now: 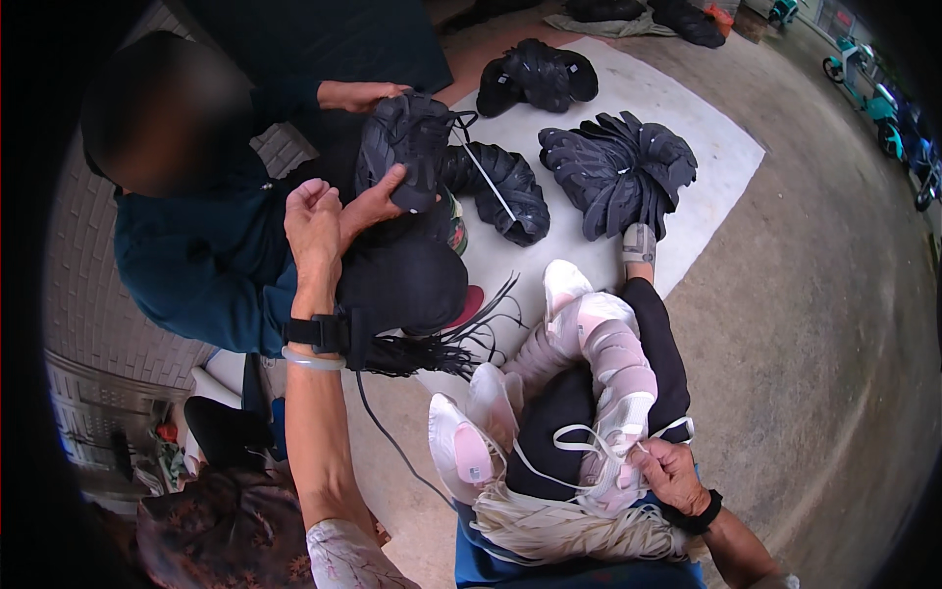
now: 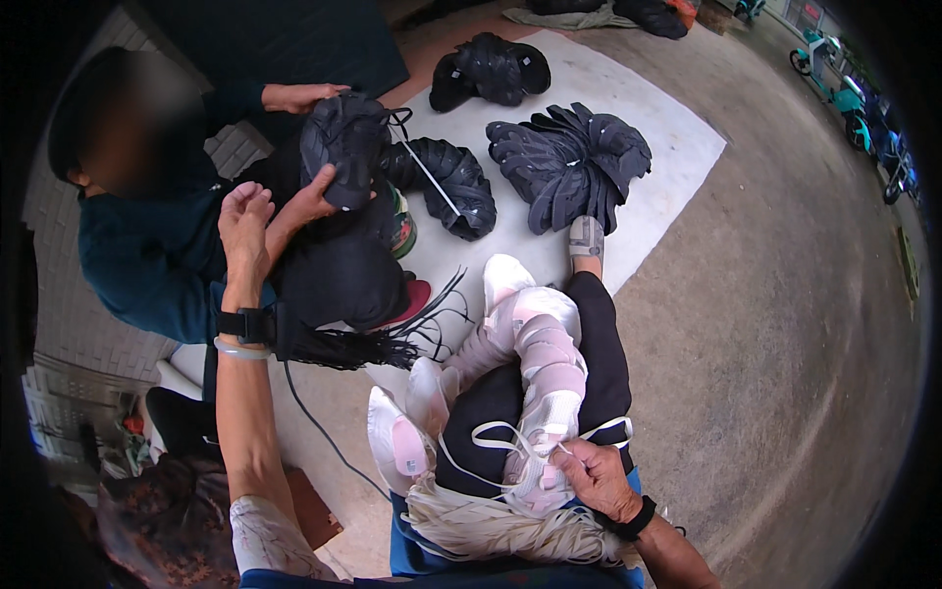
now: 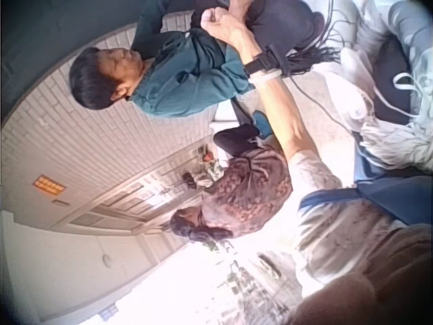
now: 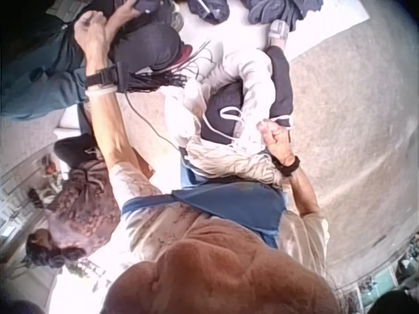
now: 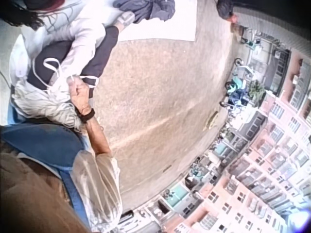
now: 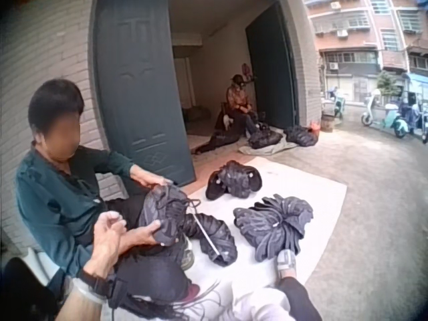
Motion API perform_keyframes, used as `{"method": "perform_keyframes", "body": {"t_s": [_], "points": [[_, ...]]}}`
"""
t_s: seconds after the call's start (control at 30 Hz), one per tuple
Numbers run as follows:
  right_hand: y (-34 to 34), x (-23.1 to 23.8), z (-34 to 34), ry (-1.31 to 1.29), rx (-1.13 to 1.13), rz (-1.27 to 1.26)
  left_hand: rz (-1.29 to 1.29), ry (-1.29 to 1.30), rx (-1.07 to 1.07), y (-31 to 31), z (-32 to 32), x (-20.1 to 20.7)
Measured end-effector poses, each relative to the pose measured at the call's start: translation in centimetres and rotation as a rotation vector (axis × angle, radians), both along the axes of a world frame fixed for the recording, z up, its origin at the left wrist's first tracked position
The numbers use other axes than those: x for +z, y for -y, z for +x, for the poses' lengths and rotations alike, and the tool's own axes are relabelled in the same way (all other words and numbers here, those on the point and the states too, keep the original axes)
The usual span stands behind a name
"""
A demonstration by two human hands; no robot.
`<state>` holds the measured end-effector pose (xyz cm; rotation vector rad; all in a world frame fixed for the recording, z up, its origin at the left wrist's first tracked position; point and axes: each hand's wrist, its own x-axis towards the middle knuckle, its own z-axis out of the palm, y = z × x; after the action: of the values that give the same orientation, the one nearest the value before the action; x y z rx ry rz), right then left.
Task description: The person is lacing white and pink athletic shoes while sitting on the floor outside.
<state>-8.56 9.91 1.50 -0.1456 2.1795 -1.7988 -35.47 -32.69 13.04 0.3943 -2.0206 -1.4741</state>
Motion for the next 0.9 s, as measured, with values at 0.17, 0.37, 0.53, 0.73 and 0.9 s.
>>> {"method": "perform_keyframes", "body": {"t_s": [0.17, 0.37, 0.53, 0.73, 0.9], "points": [[-0.4, -0.2, 0.0, 0.059, 0.043, 0.024, -0.303, 0.064, 0.038, 0.1, -1.4, -1.2], [0.0, 0.3, -0.1, 0.056, 0.017, 0.006, -0.266, 0.101, -0.003, 0.3, -2.7, -2.9], [-0.6, 0.1, -0.2, 0.076, 0.029, 0.015, -0.308, 0.191, 0.009, -2.0, -3.8, -2.1], [-0.7, 0.2, -0.5, 0.048, 0.035, -0.022, -0.107, 0.297, -0.085, -1.9, -5.8, -4.1], [-0.7, 0.2, -0.7, 0.06, 0.029, -0.019, 0.32, 0.346, -0.121, -2.6, -8.1, -4.0]]}}
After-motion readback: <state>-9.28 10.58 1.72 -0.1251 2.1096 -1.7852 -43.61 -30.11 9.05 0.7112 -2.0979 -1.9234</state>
